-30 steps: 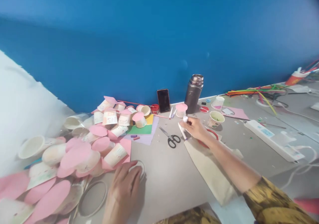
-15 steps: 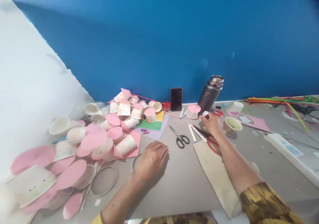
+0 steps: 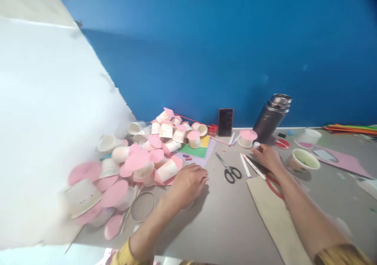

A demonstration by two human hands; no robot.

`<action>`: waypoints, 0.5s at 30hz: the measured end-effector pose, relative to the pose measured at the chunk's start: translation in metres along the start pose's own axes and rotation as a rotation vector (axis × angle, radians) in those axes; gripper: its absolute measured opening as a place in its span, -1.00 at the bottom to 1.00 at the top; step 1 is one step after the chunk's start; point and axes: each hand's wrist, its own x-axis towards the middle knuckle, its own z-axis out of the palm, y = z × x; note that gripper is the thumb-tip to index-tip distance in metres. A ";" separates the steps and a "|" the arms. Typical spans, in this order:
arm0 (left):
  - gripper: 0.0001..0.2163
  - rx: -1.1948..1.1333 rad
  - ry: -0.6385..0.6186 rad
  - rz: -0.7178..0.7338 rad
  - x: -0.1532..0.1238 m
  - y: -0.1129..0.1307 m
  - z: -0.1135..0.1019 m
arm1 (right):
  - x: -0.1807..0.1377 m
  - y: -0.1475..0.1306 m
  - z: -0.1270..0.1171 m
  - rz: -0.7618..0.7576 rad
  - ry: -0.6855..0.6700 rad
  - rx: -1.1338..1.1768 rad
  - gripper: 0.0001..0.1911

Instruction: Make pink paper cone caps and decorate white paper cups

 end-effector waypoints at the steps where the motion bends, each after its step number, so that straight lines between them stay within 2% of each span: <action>1: -0.86 0.038 -0.021 -0.025 0.004 -0.001 -0.009 | 0.000 0.000 0.001 -0.012 0.003 0.027 -0.73; 6: -0.83 0.186 -0.109 -0.208 0.023 -0.002 -0.061 | 0.000 -0.003 0.000 -0.029 0.016 0.158 -0.80; 9: -0.78 0.179 -0.083 -0.252 0.026 0.003 -0.085 | -0.004 -0.004 -0.004 0.015 0.055 0.256 -0.74; 11: -0.74 0.156 -0.049 -0.284 0.024 0.006 -0.089 | -0.005 -0.002 -0.005 0.047 0.089 0.344 -0.60; 15: -0.66 0.088 -0.127 -0.285 0.012 0.005 -0.080 | -0.001 0.003 -0.004 0.097 0.140 0.499 -0.48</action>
